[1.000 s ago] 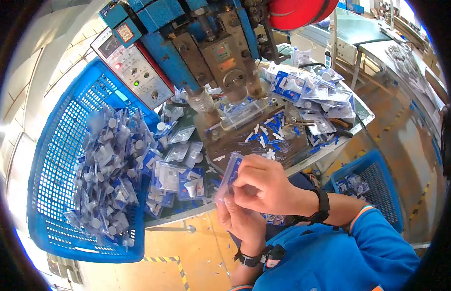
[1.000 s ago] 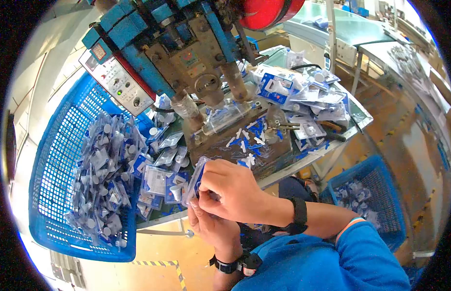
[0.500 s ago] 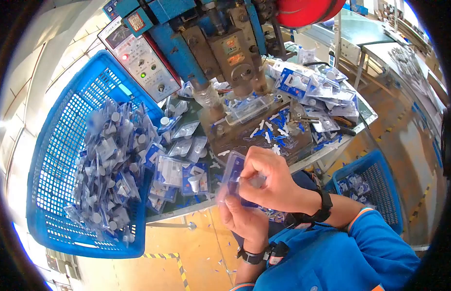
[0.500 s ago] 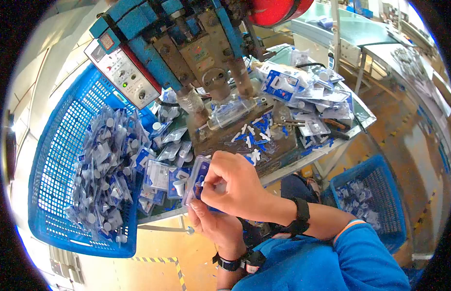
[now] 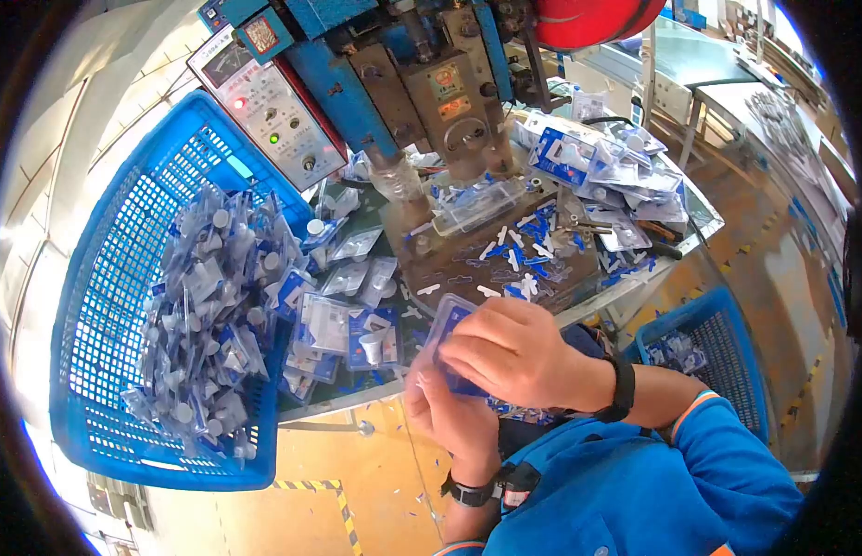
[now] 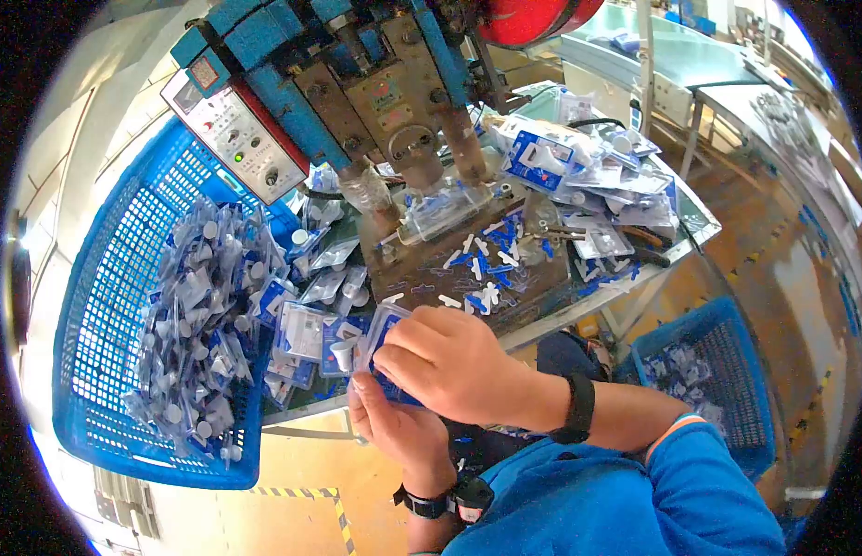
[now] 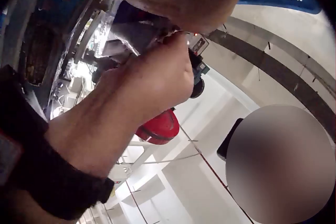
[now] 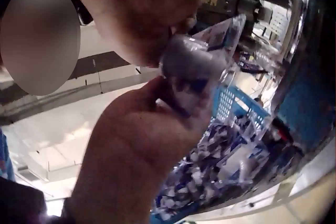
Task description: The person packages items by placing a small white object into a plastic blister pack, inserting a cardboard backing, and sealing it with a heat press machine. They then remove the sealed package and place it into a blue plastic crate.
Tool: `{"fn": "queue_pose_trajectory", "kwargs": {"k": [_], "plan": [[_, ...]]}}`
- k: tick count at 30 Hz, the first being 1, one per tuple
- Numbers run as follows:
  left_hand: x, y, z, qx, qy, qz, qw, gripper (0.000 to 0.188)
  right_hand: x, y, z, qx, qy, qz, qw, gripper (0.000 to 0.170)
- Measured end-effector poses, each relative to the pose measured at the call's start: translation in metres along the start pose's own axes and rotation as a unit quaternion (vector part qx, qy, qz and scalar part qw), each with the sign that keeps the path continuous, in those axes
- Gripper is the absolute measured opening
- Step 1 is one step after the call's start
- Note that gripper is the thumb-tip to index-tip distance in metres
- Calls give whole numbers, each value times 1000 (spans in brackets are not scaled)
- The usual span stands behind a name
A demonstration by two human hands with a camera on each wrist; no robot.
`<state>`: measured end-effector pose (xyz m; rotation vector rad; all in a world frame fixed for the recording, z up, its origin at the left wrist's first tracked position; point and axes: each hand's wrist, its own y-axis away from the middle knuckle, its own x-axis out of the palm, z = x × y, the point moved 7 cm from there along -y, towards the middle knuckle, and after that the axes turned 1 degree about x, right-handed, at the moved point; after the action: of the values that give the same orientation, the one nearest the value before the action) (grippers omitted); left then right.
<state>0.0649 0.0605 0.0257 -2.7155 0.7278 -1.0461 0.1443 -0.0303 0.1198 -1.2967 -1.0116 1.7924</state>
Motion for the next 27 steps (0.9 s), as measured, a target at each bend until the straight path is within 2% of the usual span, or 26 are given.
{"fn": "queue_pose_trajectory", "kwargs": {"k": [6, 8, 11, 15, 18, 20, 21, 23, 24, 27], "plan": [[3, 5, -7, 52, -57, -26, 997, 37, 5, 3, 6, 89, -43, -56, 994, 24], [3, 5, -7, 65, -94, -36, 993, 37, 7, 4, 6, 86, -29, -33, 995, 24], [4, 7, -2, 24, -71, -43, 996, 36, 12, 7, 7, 83, -6, -11, 996, 24], [8, 4, -7, 14, -81, -40, 996, 34, 20, 10, 7, 51, -8, 74, 996, 25], [8, -7, -7, -1, -68, -39, 997, 34, 19, 15, 13, 6, 13, 86, 996, 24], [9, -14, -9, -20, -85, -63, 994, 35, 5, 13, 16, -20, 2, 41, 999, 19], [6, -19, -9, -26, -45, -70, 996, 35, -6, 12, 18, -35, -3, 16, 999, 19], [-3, -28, -7, -41, 36, -83, 995, 37, -23, 25, 19, -4, -78, 183, 980, 24], [-6, -31, -8, -44, 31, -83, 995, 37, -29, 40, 19, 13, -114, 268, 956, 27], [-6, -31, -1, -73, 43, -78, 993, 37, -18, 107, 5, 98, -86, 407, 904, 41]]}}
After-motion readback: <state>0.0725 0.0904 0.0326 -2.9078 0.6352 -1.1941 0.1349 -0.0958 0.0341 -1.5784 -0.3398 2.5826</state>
